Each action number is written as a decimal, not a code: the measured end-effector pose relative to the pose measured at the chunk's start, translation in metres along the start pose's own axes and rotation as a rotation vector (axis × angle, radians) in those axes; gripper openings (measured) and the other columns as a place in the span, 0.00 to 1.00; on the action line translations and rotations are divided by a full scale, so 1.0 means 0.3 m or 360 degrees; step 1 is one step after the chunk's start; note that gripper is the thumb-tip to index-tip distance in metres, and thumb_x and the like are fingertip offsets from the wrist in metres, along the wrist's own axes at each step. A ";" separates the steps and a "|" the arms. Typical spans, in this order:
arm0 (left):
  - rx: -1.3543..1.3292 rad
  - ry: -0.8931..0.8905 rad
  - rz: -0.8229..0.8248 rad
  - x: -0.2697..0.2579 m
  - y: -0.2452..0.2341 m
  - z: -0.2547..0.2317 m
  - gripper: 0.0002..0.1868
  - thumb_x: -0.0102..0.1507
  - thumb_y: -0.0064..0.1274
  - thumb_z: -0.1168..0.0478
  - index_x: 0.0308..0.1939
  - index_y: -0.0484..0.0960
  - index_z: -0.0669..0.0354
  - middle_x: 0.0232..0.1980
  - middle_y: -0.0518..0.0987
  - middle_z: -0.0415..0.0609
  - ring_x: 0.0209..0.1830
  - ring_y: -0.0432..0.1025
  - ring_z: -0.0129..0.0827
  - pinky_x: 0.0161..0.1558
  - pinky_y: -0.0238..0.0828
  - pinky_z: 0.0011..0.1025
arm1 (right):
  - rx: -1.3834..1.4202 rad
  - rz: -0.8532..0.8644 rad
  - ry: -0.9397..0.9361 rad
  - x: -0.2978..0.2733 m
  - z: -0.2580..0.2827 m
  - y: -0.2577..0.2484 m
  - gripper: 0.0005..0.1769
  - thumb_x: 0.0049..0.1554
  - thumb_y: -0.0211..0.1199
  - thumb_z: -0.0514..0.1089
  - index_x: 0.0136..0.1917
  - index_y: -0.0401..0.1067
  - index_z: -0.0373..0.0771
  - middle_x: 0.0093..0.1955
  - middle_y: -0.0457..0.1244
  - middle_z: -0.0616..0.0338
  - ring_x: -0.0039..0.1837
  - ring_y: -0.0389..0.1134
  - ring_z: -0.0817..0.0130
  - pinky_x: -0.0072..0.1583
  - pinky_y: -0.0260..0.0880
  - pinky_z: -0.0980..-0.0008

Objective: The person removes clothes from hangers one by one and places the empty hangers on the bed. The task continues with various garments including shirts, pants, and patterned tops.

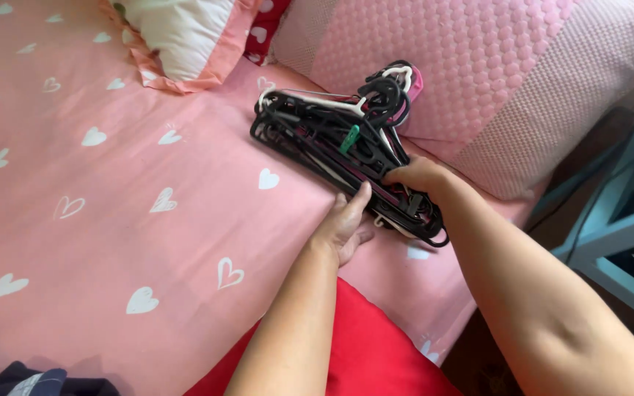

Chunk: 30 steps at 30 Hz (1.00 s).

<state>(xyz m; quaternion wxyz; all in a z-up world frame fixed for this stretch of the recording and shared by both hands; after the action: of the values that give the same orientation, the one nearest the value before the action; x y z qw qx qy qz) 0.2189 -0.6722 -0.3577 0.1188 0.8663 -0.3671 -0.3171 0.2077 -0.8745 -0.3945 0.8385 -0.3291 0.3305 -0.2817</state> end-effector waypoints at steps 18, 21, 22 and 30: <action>0.1000 0.0196 -0.0612 -0.363 -0.514 -0.274 0.41 0.58 0.63 0.46 0.70 0.71 0.64 0.68 0.71 0.67 0.65 0.71 0.61 0.46 0.81 0.54 | -0.0545 -0.0452 0.0309 -0.364 0.219 0.016 0.66 0.44 0.78 0.68 0.82 0.46 0.41 0.79 0.50 0.41 0.79 0.46 0.40 0.72 0.48 0.37; 0.1261 0.0141 -0.0844 -0.678 -0.568 -0.411 0.31 0.58 0.52 0.48 0.63 0.75 0.56 0.55 0.78 0.46 0.43 0.72 0.36 0.36 0.68 0.34 | -0.0732 -0.0397 -0.0079 -0.491 0.430 0.044 0.71 0.41 0.70 0.75 0.83 0.42 0.43 0.83 0.45 0.44 0.82 0.44 0.42 0.75 0.45 0.38; 0.1317 0.0159 -0.0875 -0.766 -0.602 -0.446 0.32 0.56 0.50 0.47 0.63 0.73 0.56 0.60 0.76 0.47 0.47 0.71 0.37 0.38 0.66 0.33 | -0.0615 -0.0361 -0.0346 -0.561 0.523 0.076 0.61 0.44 0.66 0.70 0.80 0.48 0.40 0.81 0.47 0.39 0.80 0.45 0.37 0.73 0.47 0.34; 0.1978 0.0273 -0.1539 -1.459 -1.228 -0.570 0.32 0.57 0.50 0.53 0.65 0.77 0.59 0.62 0.79 0.62 0.64 0.74 0.56 0.59 0.75 0.54 | 0.0112 0.0848 -0.1254 -1.464 1.135 0.629 0.39 0.55 0.66 0.57 0.76 0.64 0.44 0.74 0.61 0.44 0.75 0.61 0.44 0.70 0.65 0.45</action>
<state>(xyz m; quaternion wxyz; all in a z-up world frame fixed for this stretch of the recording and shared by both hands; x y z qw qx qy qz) 0.3026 -0.1067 -0.1850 -0.5097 0.8589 -0.0495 -0.0026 0.2341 -0.3289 -0.1793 0.9537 -0.2861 0.0506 0.0782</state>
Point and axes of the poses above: each hand's wrist, its own x-axis towards the middle knuckle, its own y-axis out of the palm, z = x × y, the point moved 1 cm from there along x, towards the middle knuckle
